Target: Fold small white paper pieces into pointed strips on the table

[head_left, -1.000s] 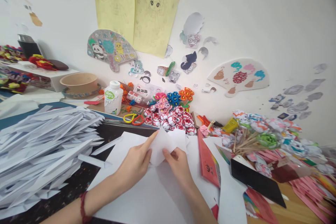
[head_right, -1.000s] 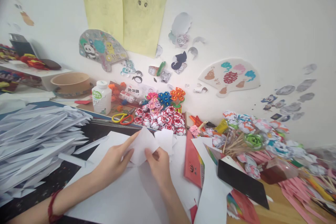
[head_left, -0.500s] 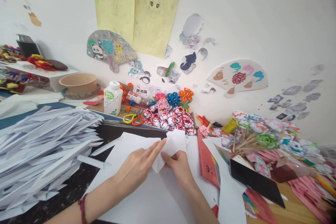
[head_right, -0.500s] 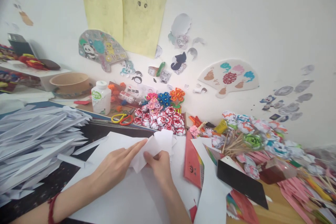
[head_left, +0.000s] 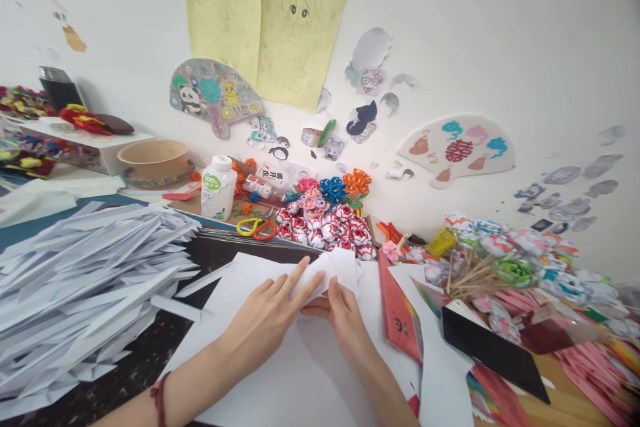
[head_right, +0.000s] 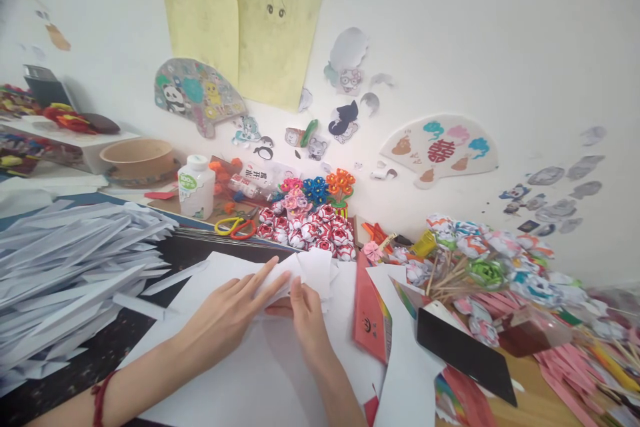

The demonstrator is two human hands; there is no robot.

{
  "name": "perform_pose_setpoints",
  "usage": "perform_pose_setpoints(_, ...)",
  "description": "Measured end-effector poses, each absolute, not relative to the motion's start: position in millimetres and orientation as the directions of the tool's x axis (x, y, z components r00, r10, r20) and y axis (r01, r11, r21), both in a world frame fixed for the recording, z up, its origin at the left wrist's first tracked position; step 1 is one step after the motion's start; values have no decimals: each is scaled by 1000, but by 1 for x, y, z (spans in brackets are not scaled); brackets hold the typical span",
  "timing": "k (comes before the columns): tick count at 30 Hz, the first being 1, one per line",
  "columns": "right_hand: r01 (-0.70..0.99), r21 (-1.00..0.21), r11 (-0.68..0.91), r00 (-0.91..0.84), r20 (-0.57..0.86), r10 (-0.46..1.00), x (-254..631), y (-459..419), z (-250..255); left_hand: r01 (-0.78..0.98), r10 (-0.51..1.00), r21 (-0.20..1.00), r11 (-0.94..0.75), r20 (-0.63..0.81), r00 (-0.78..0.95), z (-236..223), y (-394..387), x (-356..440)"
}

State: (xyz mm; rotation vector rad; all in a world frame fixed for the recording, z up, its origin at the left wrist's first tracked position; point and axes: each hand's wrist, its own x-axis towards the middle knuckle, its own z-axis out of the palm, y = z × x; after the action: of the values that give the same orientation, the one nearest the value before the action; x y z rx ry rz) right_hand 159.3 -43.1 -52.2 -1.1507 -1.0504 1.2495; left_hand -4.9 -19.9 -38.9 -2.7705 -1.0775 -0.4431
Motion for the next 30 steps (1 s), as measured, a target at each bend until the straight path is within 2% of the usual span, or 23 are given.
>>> perform_pose_setpoints(2, -73, -997, 14, 43, 11, 999, 160, -41, -51, 677, 643, 15, -736, 327, 692, -36, -23, -5)
perform_pose_setpoints(4, -18, -999, 39, 63, 38, 997, 162, -39, -52, 661, 652, 112, -742, 347, 674, -33, -26, -6)
perform_pose_setpoints(7, -2, -999, 32, 64, 32, 997, 163, -36, -54, 601, 727, 409, -687, 360, 585, -30, -27, -7)
perform_pose_setpoints(10, 5, -999, 35, -4, 35, 999, 163, -37, -56, 491, 849, 719, -492, 271, 453, -29, -22, -8)
perform_pose_setpoints(13, 87, -993, 77, -27, 75, 997, 161, -39, -58, 352, 878, 868, -349, 173, 446, -28, -16, -8)
perform_pose_setpoints(18, 278, -953, 124, 1, 129, 992, 161, -40, -56, 203, 865, 946, -251, 125, 486, -27, -12, -6)
perform_pose_setpoints(22, 236, -958, 163, 8, 169, 986, 162, -40, -50, 194, 872, 955, -224, 108, 477, -28, -13, -6)
perform_pose_setpoints(26, 226, -969, 104, 78, 125, 989, 164, -40, -45, 221, 880, 948, -231, 107, 463, -30, -12, -7)
perform_pose_setpoints(30, 166, -984, 65, 61, 76, 995, 166, -40, -44, 220, 880, 945, -242, 118, 461, -31, -9, -8)
